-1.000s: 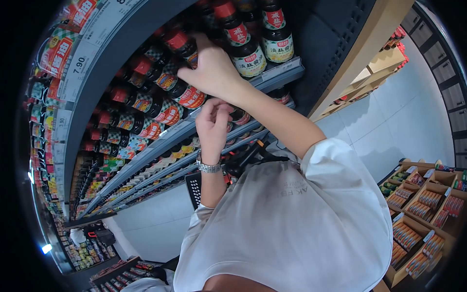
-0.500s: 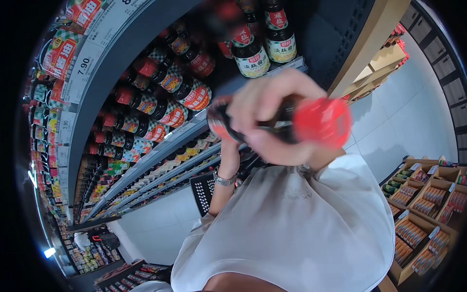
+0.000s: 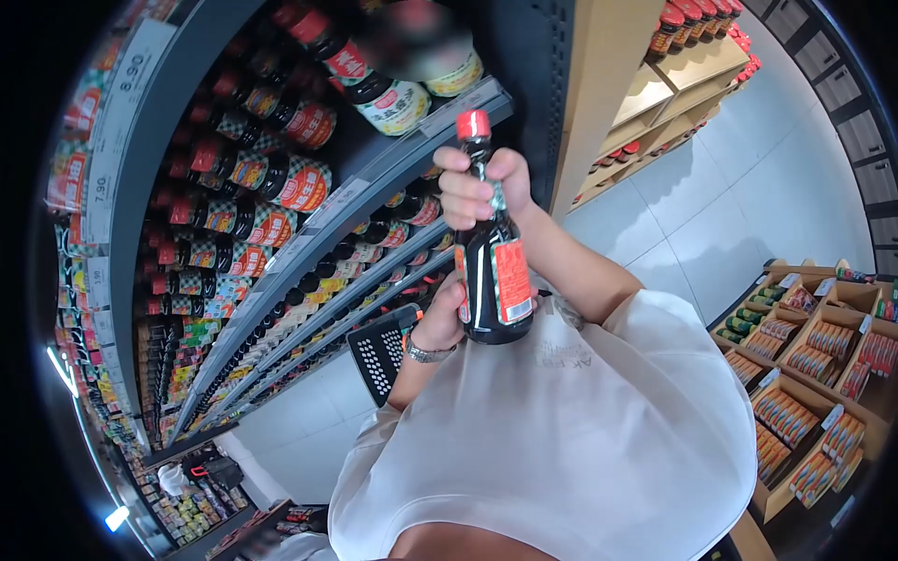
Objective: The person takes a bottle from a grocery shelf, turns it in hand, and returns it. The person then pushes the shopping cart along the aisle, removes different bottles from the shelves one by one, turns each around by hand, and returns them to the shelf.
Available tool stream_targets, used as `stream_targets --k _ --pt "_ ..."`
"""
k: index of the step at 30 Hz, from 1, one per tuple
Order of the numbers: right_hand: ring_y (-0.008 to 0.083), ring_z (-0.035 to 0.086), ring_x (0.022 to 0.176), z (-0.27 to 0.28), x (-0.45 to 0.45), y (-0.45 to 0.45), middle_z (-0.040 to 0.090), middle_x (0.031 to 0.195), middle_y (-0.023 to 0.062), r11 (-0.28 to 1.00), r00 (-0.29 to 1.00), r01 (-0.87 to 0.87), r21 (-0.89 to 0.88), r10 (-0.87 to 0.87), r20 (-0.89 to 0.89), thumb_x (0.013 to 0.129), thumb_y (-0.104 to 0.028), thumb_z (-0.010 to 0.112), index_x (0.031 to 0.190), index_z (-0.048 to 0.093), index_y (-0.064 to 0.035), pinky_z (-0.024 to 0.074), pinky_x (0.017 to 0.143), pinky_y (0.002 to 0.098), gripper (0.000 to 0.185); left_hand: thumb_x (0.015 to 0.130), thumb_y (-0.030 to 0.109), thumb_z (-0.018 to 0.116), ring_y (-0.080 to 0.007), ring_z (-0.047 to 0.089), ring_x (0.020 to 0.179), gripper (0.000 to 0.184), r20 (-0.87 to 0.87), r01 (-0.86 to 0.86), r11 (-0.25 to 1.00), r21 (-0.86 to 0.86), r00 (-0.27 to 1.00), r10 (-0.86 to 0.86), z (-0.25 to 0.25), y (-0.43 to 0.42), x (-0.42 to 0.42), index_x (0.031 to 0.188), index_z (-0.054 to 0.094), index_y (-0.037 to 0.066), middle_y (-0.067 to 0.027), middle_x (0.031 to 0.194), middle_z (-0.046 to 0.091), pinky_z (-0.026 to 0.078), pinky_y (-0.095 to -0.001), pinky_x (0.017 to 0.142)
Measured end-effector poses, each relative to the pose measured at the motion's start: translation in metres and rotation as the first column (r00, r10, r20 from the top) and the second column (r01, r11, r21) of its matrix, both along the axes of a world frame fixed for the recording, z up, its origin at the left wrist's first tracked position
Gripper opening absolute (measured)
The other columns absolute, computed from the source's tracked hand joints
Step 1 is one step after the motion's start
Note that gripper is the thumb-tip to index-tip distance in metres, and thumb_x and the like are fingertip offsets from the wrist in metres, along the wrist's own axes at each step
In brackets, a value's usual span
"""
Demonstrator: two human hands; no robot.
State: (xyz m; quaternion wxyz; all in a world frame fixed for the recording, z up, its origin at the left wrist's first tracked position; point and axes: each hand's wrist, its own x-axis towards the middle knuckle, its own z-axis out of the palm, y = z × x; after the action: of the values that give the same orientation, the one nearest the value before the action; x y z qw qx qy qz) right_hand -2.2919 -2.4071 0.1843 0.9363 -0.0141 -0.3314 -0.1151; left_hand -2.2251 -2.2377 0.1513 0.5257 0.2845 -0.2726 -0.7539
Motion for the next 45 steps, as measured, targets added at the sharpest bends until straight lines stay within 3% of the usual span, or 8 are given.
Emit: stream_targets --k 2,5,10,13,16,22,30,45 --pt "0.0197 0.053 0.055 -0.008 -0.011 0.001 0.05 0.063 0.0036 0.997 0.999 -0.039 -0.064 0.038 -0.029 0.068 -0.013 0.056 0.09 0.043 -0.0079 0.0463 0.063 0.0346 0.026 0.086 0.041 0.055 -0.0129 0.053 0.106 0.061 0.043 -0.053 0.998 0.02 0.998 0.052 0.002 -0.003 -0.013 0.127 0.039 -0.001 -0.0071 0.116 0.055 0.041 -0.0274 0.091" --pt "0.0209 0.055 0.057 -0.008 -0.029 -0.004 0.051 0.064 0.0049 0.982 0.994 -0.019 -0.187 0.0 -0.106 0.067 -0.013 0.056 0.091 0.044 -0.0068 0.0491 0.063 0.0365 0.028 0.08 0.055 0.056 -0.0329 0.059 0.101 0.075 0.097 -0.126 0.99 0.067 0.988 0.119 0.019 -0.013 -0.035 0.123 0.039 -0.004 -0.0226 0.113 0.056 0.05 -0.0411 0.087" --pt "0.0197 0.055 0.056 -0.024 -0.04 -0.014 0.051 0.063 0.0039 0.992 0.987 -0.107 -0.072 0.097 -0.132 0.067 -0.013 0.057 0.092 0.044 -0.0067 0.0489 0.064 0.0349 0.029 0.087 0.049 0.048 -0.0292 0.061 0.098 0.063 0.154 -0.284 0.948 0.14 0.952 0.263 0.02 -0.016 -0.069 0.122 0.041 -0.003 -0.0198 0.11 0.057 0.05 -0.0392 0.085" --pt "0.0197 0.055 0.057 -0.033 -0.04 -0.011 0.052 0.063 0.004 0.977 0.977 -0.21 0.021 0.209 0.034 0.075 -0.015 0.056 0.097 0.042 -0.0068 0.0474 0.062 0.0349 0.028 0.09 0.033 0.052 -0.0135 0.052 0.097 0.05 0.465 -0.438 0.899 -0.016 0.792 0.394 0.032 -0.018 -0.088 0.121 0.041 -0.004 -0.0089 0.109 0.055 0.041 -0.0285 0.086" --pt "0.0196 0.055 0.057 -0.035 -0.039 -0.006 0.052 0.063 0.004 0.969 0.958 -0.247 0.02 0.241 0.157 0.078 -0.015 0.055 0.099 0.041 -0.0067 0.047 0.062 0.0349 0.026 0.089 0.032 0.054 -0.0141 0.052 0.097 0.05 0.693 -0.396 0.89 -0.227 0.576 0.433 0.037 -0.015 -0.102 0.12 0.04 -0.004 -0.0098 0.108 0.055 0.041 -0.0292 0.086" --pt "0.0183 0.053 0.055 -0.05 -0.044 0.0 0.051 0.062 0.0028 0.969 0.969 -0.239 0.061 0.234 0.076 0.079 -0.016 0.054 0.1 0.041 -0.0085 0.0467 0.061 0.0342 0.025 0.09 0.036 0.053 -0.0135 0.052 0.092 0.051 0.656 -0.445 0.885 -0.138 0.628 0.418 0.039 -0.01 -0.107 0.119 0.04 -0.004 -0.0093 0.102 0.057 0.042 -0.0295 0.083" --pt "0.0183 0.055 0.054 -0.061 -0.043 0.014 0.054 0.064 0.0031 0.96 0.961 -0.257 0.11 0.242 0.133 0.08 -0.016 0.054 0.098 0.039 -0.0089 0.045 0.058 0.0331 0.025 0.09 0.042 0.05 -0.0183 0.056 0.085 0.053 0.775 -0.439 0.885 -0.156 0.5 0.385 0.035 0.0 -0.109 0.116 0.041 -0.004 -0.0116 0.094 0.059 0.044 -0.0304 0.078" --pt "0.0137 0.048 0.052 -0.058 0.002 0.068 0.046 0.06 -0.0015 0.99 0.941 -0.027 0.136 0.071 -0.33 0.077 -0.02 0.054 0.092 0.047 -0.0106 0.0443 0.059 0.0313 0.019 0.096 0.039 0.039 -0.0099 0.049 0.093 0.05 0.514 -0.377 0.908 0.18 0.824 0.24 0.023 0.062 -0.023 0.124 0.041 -0.002 -0.0057 0.106 0.054 0.04 -0.0245 0.083"
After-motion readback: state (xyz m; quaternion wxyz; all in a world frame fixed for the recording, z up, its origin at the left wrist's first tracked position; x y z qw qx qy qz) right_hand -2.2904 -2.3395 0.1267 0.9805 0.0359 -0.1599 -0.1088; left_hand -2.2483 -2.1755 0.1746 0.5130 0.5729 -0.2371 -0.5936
